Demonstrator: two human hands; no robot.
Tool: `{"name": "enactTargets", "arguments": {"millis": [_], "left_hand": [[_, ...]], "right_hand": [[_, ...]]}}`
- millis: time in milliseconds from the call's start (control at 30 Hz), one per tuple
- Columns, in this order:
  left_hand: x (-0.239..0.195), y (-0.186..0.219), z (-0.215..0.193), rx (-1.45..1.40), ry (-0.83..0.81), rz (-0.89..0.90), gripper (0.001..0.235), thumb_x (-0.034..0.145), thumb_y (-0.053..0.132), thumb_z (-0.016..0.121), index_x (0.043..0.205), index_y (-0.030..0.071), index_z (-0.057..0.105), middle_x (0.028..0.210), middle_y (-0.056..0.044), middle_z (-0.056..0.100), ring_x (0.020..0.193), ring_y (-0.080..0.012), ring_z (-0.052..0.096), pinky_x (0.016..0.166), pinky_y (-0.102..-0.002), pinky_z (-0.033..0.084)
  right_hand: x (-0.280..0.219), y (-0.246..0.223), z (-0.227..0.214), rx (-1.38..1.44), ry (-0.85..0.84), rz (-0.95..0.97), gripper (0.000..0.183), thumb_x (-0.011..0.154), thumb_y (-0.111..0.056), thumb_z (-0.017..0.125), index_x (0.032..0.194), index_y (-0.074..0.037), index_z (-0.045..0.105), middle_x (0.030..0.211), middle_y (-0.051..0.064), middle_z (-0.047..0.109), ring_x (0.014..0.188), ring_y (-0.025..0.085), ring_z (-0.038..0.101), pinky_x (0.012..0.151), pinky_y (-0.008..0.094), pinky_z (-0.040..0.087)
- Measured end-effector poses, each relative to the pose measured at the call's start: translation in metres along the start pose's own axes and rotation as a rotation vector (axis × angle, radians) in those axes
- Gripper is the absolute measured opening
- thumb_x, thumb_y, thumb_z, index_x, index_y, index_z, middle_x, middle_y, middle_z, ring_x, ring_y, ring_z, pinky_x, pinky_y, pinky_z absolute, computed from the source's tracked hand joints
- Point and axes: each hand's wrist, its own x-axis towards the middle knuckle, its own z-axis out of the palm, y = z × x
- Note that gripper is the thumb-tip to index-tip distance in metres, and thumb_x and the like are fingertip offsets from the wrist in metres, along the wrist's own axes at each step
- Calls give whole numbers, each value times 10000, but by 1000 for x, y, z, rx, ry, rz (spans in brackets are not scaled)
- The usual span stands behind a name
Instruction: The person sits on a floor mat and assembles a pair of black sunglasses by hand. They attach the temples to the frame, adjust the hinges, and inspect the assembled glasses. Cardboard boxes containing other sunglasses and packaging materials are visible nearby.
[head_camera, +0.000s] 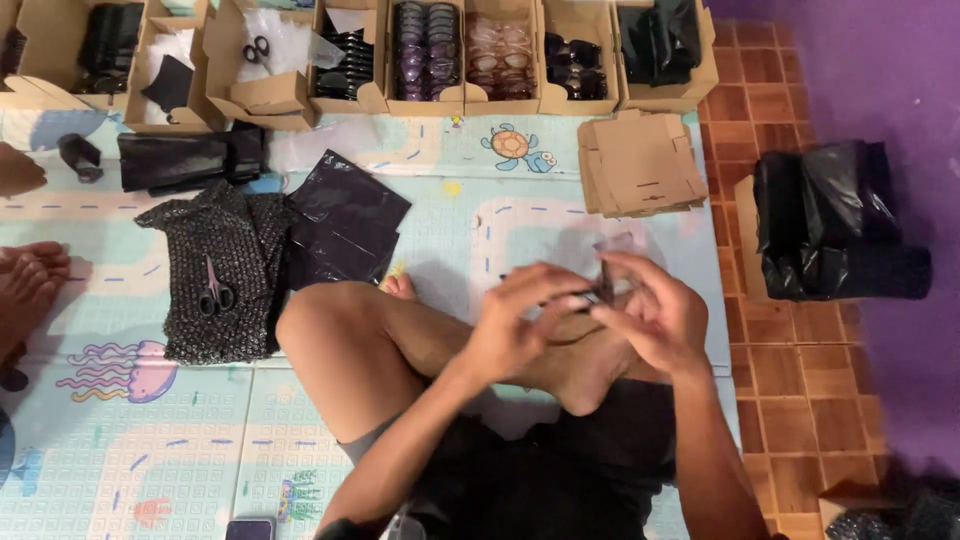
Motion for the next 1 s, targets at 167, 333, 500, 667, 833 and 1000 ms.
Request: {"name": "enactTargets", "arguments": {"millis": [167,333,500,667,833,1000], "left_hand": [[-2,-102,-56,228,52,-52,148,939,22,709,1062,78,770,928,-108,759,886,-333,736,840,-408,551],[-37,-197,-74,334,119,-72,78,913,-66,678,961,-24,724,864,-218,736,838,-456,702,791,-502,545],[-28,-196,-74,358,294,-233,350,883,25,759,1219,37,662,1181,-174,686,1201,-400,630,1074,-550,461],[-29,-210,-70,-88,328,-710,245,1026,239,657,1176,61,733,967,-142,766,857,-211,722,839,-376,565],[-47,-229,-61,-335,371,-791,394,834,66,853,1182,16,676,968,-135,707,818,-181,707,762,-317,586],[-46,-205,-63,-506,403,-898,600,764,69,910,1216,-10,522,1056,-180,633,835,-207,717,735,-314,595]], "right_hand": [[89,116,86,363,-63,-23,583,722,-64,916,1254,-21,679,1041,81,739,941,135,671,925,373,539],[101,188,149,275,33,-38,578,691,-142,949,1215,-39,728,964,93,727,925,149,614,919,377,499],[103,199,154,-85,305,-198,460,784,-165,933,1173,-111,694,1030,69,773,998,225,732,978,399,533],[99,189,165,-83,292,-295,475,821,-110,889,1227,-68,646,1119,79,762,1078,239,718,1050,400,506],[95,187,181,-27,224,-350,465,878,-74,815,1259,2,559,1233,181,719,1170,334,676,1142,467,439],[96,184,182,-2,170,-378,342,945,23,673,1200,-27,451,1363,194,663,1266,333,617,1196,501,359]]}}
